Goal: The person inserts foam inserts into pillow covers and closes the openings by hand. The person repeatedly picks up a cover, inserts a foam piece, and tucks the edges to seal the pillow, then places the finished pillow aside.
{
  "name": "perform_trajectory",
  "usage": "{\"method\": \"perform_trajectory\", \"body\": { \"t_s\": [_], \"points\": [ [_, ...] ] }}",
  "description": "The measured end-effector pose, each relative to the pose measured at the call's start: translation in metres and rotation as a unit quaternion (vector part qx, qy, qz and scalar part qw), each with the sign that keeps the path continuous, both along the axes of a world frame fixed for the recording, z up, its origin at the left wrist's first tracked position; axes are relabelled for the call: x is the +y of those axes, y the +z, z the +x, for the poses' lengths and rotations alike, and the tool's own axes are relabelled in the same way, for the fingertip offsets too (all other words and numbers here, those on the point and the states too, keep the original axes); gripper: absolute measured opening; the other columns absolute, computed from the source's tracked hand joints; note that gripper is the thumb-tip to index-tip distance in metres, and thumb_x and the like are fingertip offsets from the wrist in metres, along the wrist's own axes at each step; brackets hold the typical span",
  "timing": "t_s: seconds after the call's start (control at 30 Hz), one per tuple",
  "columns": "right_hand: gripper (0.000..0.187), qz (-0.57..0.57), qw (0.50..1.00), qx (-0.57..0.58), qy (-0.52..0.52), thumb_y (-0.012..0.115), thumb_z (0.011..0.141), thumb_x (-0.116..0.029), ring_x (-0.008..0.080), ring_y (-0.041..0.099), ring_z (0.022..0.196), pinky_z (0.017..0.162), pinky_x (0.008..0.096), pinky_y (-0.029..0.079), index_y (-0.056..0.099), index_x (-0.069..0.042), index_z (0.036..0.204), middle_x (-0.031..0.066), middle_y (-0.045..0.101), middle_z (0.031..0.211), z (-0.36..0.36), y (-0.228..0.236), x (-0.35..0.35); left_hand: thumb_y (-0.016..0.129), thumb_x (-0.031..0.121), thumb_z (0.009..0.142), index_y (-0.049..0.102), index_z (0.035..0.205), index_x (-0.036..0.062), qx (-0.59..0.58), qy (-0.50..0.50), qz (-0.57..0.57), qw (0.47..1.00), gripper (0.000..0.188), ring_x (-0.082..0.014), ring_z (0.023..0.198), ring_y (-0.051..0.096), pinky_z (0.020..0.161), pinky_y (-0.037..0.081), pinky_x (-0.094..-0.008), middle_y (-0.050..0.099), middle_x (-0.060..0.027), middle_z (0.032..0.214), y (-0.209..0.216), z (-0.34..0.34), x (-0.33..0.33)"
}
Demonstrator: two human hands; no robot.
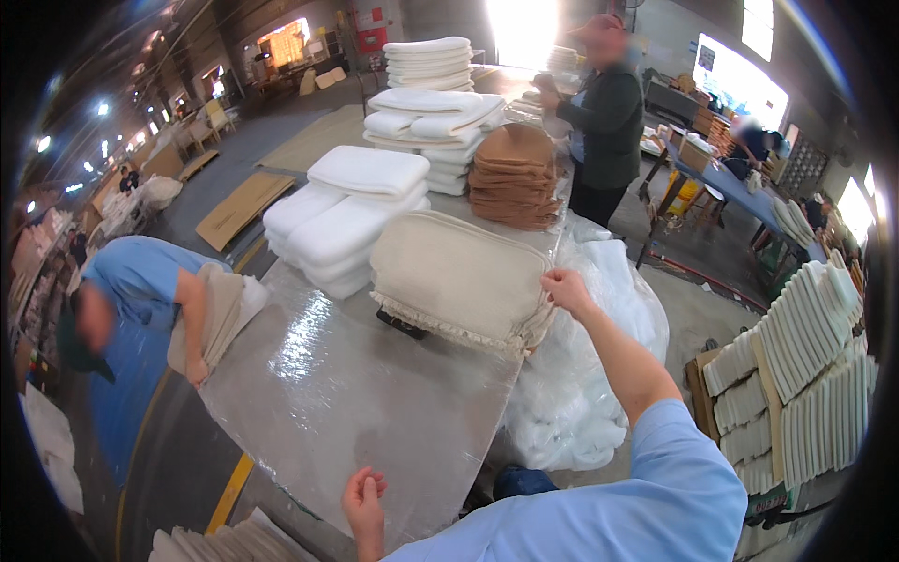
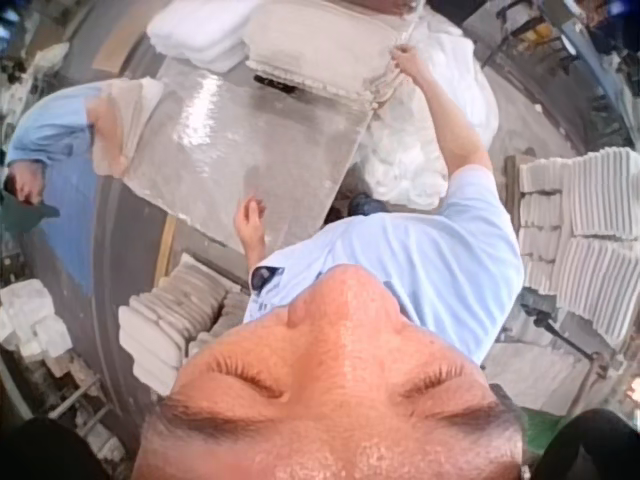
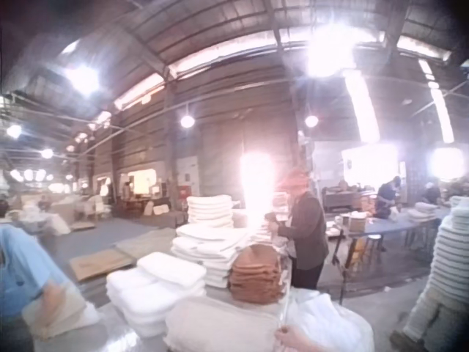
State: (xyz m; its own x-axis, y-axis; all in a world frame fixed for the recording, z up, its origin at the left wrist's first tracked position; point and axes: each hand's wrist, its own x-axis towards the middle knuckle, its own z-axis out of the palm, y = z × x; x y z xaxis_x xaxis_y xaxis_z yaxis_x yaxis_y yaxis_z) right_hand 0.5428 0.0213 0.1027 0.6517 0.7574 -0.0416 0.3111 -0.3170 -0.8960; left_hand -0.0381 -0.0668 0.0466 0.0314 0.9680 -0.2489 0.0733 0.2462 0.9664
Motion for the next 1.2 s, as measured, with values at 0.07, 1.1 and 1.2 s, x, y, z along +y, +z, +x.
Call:
{"method": "perform_trajectory", "body": {
  "t_s": [0.07,1.1,1.2],
  "points": [
    [0.026,-0.052,0.992,-0.112,0.008,0.074,0.092,-0.028,0.023,0.075,0.077,0.072,0.039,0.059,0.079,-0.004,0.099,0.0119,0.079,0.086,0.026,0.011,0.033,0.055,0.012,0.11,0.066,0.13,-0.0006,0.014,0.038,-0.01,0.999,0.026,-0.0187,0.089,0.072,0.082,0.059,-0.033,0.075,-0.012,0.108,-0.004,0.0,-0.004],
    [0.032,0.322,0.699,-0.219,0.599,0.066,0.079,0.008,0.0339,0.072,0.096,0.075,0.041,0.059,0.062,-0.003,0.109,0.0148,0.068,0.113,-0.078,0.179,-0.002,0.077,0.005,0.086,0.069,0.137,0.0238,0.44,-0.344,0.479,0.677,0.055,-0.0427,0.152,0.043,0.126,0.022,-0.0672,0.064,-0.0113,0.147,0.194,0.243,0.215],
    [0.031,0.349,0.713,-0.188,0.578,0.066,0.082,0.009,0.0338,0.072,0.093,0.074,0.041,0.059,0.063,-0.004,0.11,0.014,0.069,0.112,-0.09,0.179,-0.015,0.079,0.008,0.088,0.073,0.12,0.0165,0.422,-0.417,0.359,0.721,0.034,-0.0383,0.141,0.056,0.121,0.035,-0.0613,0.073,-0.0084,0.134,0.14,0.183,0.223]
  ]
}}
